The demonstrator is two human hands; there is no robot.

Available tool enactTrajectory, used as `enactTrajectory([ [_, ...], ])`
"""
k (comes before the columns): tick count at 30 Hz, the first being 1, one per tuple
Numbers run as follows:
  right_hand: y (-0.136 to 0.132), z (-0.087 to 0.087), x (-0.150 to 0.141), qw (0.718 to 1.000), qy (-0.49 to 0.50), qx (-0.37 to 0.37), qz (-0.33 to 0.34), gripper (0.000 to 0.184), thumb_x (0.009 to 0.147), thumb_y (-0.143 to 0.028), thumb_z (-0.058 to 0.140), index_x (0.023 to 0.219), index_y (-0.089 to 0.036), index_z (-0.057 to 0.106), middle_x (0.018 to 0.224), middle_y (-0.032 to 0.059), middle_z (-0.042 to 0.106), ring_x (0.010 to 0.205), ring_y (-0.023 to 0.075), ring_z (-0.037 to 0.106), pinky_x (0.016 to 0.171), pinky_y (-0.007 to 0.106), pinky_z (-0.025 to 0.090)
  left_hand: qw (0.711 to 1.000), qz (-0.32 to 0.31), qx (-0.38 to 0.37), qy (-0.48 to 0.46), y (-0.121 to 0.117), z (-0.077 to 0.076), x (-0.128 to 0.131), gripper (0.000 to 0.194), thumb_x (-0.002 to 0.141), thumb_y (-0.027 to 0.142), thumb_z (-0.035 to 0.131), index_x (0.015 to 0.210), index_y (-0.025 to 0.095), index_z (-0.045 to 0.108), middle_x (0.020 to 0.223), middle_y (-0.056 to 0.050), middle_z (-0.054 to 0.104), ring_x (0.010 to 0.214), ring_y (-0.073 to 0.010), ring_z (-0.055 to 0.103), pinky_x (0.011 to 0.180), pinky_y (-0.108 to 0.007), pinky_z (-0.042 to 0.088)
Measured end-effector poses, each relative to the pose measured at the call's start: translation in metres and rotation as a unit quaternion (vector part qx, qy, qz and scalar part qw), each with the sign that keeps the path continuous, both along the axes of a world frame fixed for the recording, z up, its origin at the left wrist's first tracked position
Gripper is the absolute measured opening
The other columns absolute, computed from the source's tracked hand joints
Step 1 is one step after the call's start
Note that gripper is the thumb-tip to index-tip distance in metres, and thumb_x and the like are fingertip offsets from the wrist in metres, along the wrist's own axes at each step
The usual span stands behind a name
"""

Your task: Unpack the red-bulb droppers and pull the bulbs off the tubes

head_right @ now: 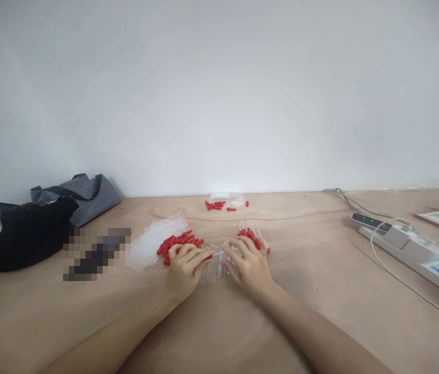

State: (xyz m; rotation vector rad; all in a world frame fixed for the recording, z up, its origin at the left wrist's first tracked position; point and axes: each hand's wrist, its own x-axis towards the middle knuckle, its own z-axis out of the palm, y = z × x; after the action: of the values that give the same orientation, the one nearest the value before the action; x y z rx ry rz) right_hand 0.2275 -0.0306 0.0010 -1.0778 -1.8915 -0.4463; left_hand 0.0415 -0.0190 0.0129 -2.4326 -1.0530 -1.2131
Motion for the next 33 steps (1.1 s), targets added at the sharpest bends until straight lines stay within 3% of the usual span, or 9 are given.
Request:
enactTrajectory([
  [4,0.001,-0.005,-0.004,0.992,-0.121,0.048,0.002,0.011,0.084,-0.022,0.049,0.081,-0.024,0.059,0.063,-0.0049,0.059,0.077,0.0114,0.051,0.090,0.037,0.014,0.998,-0.010,0.051,0.028,0.001,-0.004,0.000,0.010,0.082,0.026,0.053,0.084,0.026,0.062,0.070,0.005,0.068,0.073,-0.0144,0.054,0.080,-0.038,0.023],
  [7,0.000,-0.008,-0.003,0.985,-0.166,0.053,0.000,0.017,0.084,-0.013,0.044,0.078,-0.021,0.058,0.059,-0.0044,0.056,0.069,0.0098,0.047,0.087,0.036,0.015,0.996,-0.016,0.077,0.051,0.003,-0.004,-0.004,0.011,0.082,0.028,0.052,0.079,0.026,0.062,0.062,0.006,0.065,0.070,-0.0134,0.052,0.084,-0.040,0.022],
  [12,-0.001,-0.007,0.002,0.984,-0.170,0.052,0.025,0.021,0.081,-0.007,0.040,0.079,-0.020,0.057,0.059,-0.0041,0.055,0.070,0.0105,0.045,0.086,0.037,0.014,0.993,-0.023,0.093,0.075,0.003,0.000,-0.008,0.013,0.083,0.027,0.050,0.077,0.025,0.062,0.055,0.005,0.061,0.069,-0.0131,0.051,0.089,-0.040,0.020],
  [21,-0.003,-0.003,0.003,0.988,-0.147,-0.011,0.035,0.017,0.081,-0.014,0.044,0.074,-0.021,0.057,0.057,-0.0042,0.054,0.071,0.0117,0.046,0.086,0.037,0.014,0.984,-0.016,0.132,0.114,0.003,0.003,-0.014,0.023,0.082,0.013,0.041,0.075,0.023,0.061,0.056,0.004,0.060,0.071,-0.0139,0.052,0.089,-0.041,0.020],
  [28,0.000,0.002,0.027,0.995,-0.046,-0.079,-0.049,0.021,0.084,-0.023,0.042,0.075,-0.023,0.060,0.067,-0.0014,0.063,0.074,0.0130,0.051,0.088,0.039,0.012,0.993,0.079,0.071,0.061,0.015,0.015,-0.043,0.017,0.082,0.021,0.048,0.080,0.029,0.064,0.078,0.003,0.068,0.082,-0.0175,0.055,0.091,-0.045,0.019],
  [31,0.003,0.001,0.027,0.987,-0.019,-0.119,-0.107,0.020,0.082,-0.024,0.043,0.073,-0.023,0.061,0.065,0.0002,0.064,0.072,0.0149,0.052,0.083,0.037,0.016,0.991,0.131,0.013,0.033,0.027,0.015,-0.057,0.018,0.081,0.027,0.048,0.081,0.027,0.066,0.091,-0.002,0.065,0.086,-0.0195,0.055,0.087,-0.042,0.028],
  [33,0.004,-0.003,0.026,0.979,-0.011,-0.147,-0.141,0.020,0.079,-0.022,0.043,0.071,-0.022,0.062,0.065,0.0011,0.064,0.069,0.0155,0.052,0.077,0.034,0.021,0.980,0.193,-0.049,-0.008,0.037,0.015,-0.071,0.021,0.079,0.030,0.047,0.082,0.022,0.066,0.086,-0.005,0.064,0.082,-0.0199,0.055,0.078,-0.035,0.037],
])
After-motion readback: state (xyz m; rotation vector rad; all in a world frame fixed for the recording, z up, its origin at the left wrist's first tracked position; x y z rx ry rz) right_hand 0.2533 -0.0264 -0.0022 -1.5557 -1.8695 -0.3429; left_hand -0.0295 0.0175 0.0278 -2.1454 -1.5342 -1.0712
